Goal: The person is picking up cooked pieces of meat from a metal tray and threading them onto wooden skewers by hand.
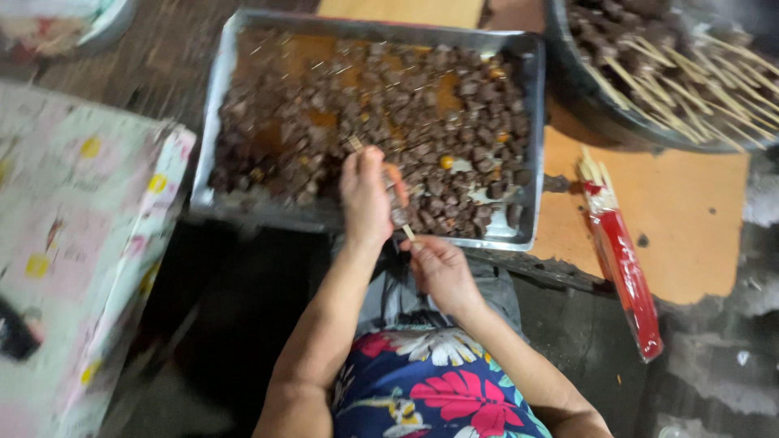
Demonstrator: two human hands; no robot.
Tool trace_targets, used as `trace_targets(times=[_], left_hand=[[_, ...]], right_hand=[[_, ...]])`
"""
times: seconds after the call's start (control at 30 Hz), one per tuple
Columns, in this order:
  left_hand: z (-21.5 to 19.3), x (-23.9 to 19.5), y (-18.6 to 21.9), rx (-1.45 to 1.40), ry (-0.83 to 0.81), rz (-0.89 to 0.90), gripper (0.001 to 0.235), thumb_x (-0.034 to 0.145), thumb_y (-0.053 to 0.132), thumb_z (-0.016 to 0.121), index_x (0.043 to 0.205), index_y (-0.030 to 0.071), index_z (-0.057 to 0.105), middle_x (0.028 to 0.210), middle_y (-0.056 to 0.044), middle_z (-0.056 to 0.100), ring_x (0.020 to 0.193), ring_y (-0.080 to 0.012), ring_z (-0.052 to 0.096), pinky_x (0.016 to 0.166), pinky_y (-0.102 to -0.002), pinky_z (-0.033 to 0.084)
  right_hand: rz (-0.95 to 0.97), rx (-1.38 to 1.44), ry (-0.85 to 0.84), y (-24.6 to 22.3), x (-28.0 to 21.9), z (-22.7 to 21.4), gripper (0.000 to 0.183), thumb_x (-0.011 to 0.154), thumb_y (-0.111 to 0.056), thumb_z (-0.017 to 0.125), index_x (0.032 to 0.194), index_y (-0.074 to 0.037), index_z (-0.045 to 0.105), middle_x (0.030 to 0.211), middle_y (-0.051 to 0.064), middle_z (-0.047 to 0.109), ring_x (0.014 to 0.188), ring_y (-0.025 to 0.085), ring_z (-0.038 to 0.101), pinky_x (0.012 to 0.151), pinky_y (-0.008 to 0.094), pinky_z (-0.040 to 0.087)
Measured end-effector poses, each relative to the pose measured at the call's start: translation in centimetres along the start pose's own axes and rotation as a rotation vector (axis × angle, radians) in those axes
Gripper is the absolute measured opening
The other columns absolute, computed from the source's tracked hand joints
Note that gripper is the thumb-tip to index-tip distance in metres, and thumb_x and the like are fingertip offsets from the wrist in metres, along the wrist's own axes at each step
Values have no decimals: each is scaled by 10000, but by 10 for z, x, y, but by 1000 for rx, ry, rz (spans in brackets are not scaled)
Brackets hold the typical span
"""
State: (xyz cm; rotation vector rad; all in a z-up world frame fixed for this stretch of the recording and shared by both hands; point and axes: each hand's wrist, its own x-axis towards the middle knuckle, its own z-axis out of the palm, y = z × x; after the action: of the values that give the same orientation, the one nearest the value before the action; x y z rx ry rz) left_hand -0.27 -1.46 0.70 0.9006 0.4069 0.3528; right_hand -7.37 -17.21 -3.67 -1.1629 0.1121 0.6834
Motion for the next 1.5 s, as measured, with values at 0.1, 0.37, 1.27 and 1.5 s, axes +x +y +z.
trace_targets(times=[0.1, 0.37, 1.27, 1.5], left_hand=[[-5, -2, -5, 9, -15, -9, 270, 1085, 332, 519, 1066, 64, 491, 706, -80, 590, 498, -160, 558, 433, -293, 474], [-60, 3, 79, 1099, 41, 60, 308, 1083, 262, 461, 1286, 51, 555, 1130, -114, 687, 908, -204, 716, 734, -369, 620], [-166, 126, 114, 2051, -298, 232, 423, 804, -19, 664, 1192, 139, 725, 1099, -240, 692, 1023, -427, 667, 860, -505, 544], [-155, 125, 119, 1965, -167, 227, 185, 911, 74, 680, 1092, 33, 683, 1027, -208, 728, 949, -365, 703, 835, -468, 579]], right_hand=[[27, 33, 8, 4, -2, -6, 206, 1050, -191, 566, 1052, -38, 704, 602, -48, 456, 450, 57, 343, 402, 234, 264], [-32, -68, -8, -5, -5, -11, 211, 1065, -153, 549, 1047, -24, 714, 594, -58, 446, 486, 51, 353, 429, 239, 278], [-132, -101, 3, 8, -8, -19, 193, 1066, -148, 570, 1067, -11, 707, 630, -74, 464, 520, 34, 348, 463, 222, 290], [-137, -103, -3, 3, -11, -20, 188, 1060, -148, 578, 1063, -17, 712, 645, -75, 468, 544, 32, 355, 477, 220, 288]])
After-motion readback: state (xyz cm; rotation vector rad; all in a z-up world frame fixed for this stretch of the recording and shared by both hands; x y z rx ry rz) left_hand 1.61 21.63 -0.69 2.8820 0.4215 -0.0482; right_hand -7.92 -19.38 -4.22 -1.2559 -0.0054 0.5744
